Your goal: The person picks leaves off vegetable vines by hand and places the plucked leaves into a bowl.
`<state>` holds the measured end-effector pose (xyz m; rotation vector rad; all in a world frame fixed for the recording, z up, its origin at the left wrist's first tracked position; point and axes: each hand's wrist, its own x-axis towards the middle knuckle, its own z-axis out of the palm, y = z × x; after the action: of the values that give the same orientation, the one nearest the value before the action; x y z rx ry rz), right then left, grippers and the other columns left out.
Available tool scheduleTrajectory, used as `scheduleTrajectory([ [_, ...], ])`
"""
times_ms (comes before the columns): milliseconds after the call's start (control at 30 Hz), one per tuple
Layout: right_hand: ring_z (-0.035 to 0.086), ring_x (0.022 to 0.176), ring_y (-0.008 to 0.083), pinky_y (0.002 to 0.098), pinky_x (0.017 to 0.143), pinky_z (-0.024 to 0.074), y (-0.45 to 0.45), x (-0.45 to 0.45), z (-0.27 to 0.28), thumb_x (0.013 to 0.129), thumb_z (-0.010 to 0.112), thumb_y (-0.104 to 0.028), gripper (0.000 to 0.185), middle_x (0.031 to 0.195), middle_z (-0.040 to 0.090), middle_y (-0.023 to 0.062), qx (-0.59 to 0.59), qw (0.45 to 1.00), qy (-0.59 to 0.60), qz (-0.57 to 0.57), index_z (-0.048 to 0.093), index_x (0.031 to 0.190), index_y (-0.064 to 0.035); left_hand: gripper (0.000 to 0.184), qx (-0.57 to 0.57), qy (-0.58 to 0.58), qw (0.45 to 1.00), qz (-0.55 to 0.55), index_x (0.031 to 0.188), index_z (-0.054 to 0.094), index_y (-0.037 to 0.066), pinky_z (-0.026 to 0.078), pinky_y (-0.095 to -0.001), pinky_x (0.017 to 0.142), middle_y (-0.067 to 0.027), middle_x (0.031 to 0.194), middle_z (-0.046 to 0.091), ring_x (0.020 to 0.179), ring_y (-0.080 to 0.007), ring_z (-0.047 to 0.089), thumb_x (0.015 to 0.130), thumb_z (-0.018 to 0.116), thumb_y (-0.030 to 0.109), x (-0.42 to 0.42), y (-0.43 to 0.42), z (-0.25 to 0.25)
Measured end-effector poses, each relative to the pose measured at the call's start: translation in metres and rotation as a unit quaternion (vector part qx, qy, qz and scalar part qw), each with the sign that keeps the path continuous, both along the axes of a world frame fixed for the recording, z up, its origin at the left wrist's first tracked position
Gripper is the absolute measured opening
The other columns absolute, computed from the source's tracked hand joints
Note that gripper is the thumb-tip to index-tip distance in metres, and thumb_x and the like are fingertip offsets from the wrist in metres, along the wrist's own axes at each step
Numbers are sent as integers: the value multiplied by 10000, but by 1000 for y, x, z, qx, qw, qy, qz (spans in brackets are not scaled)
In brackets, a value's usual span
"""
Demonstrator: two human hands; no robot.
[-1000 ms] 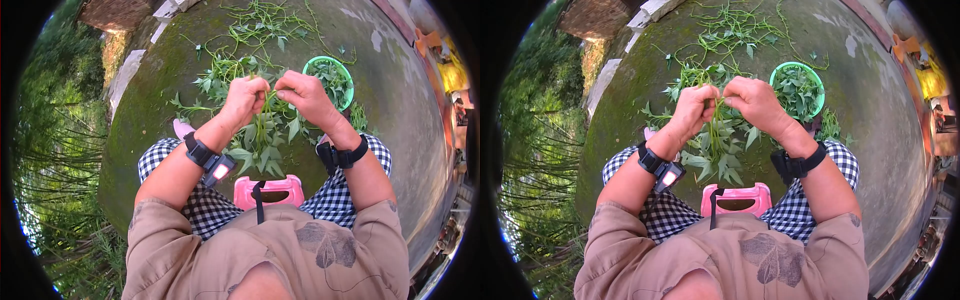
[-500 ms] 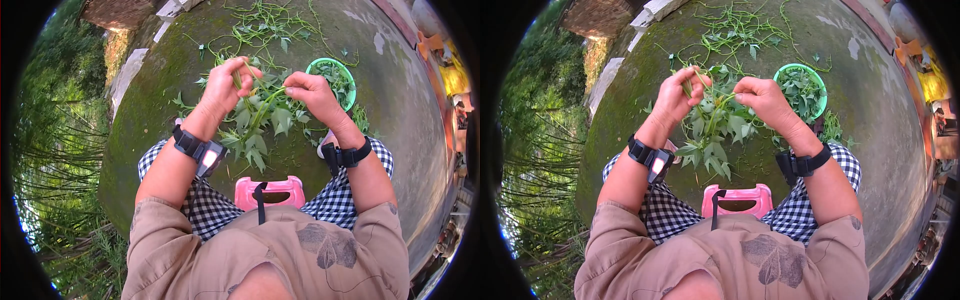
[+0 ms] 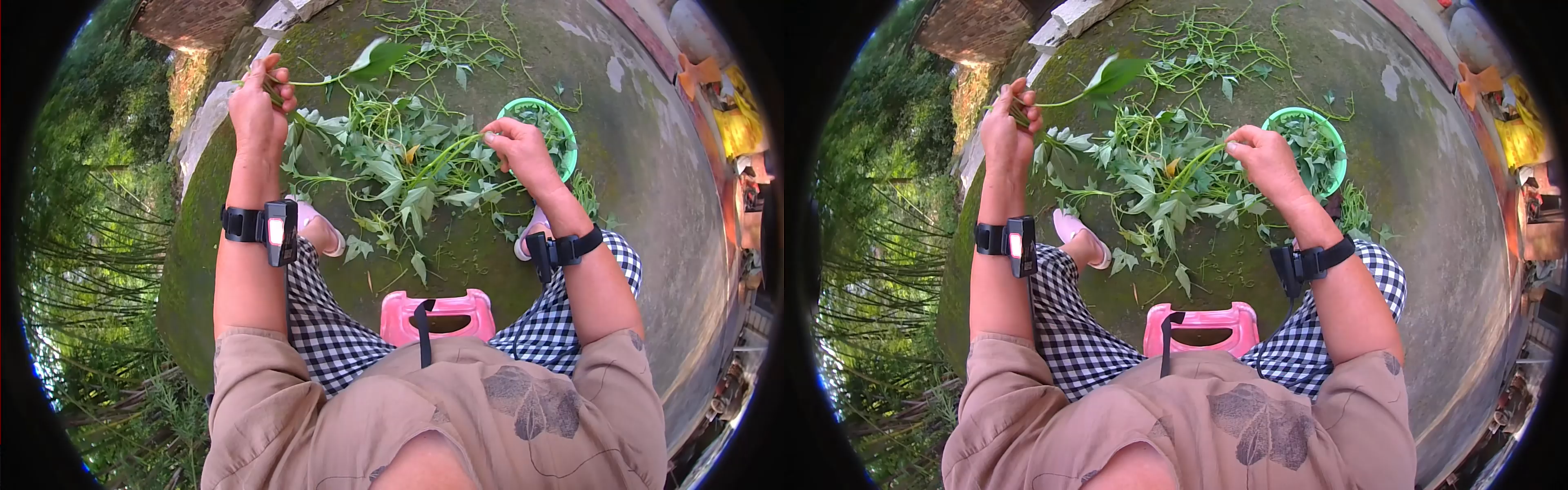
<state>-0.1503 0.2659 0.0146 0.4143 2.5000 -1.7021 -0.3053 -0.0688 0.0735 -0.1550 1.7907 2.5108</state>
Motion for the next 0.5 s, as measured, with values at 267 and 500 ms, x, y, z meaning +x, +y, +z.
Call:
scheduleTrajectory([
  [267,490,487,83,259,454,403,-7,-6,0,848,617,-128,106,586,534,0,-123,991,-40,-35,638,834,-24,186,-336,123,907,-221,908,692,107,404,-215,563,43,693,585,622,-44,510,935,617,275,50,67,-7],
  [500,444,446,84,236,423,419,-31,-9,25,893,588,-104,102,579,459,-27,-271,956,-84,-76,619,908,-8,172,-379,108,891,-225,967,702,28,481,-256,642,-19,797,683,699,-85,591,849,703,153,86,113,-69],
])
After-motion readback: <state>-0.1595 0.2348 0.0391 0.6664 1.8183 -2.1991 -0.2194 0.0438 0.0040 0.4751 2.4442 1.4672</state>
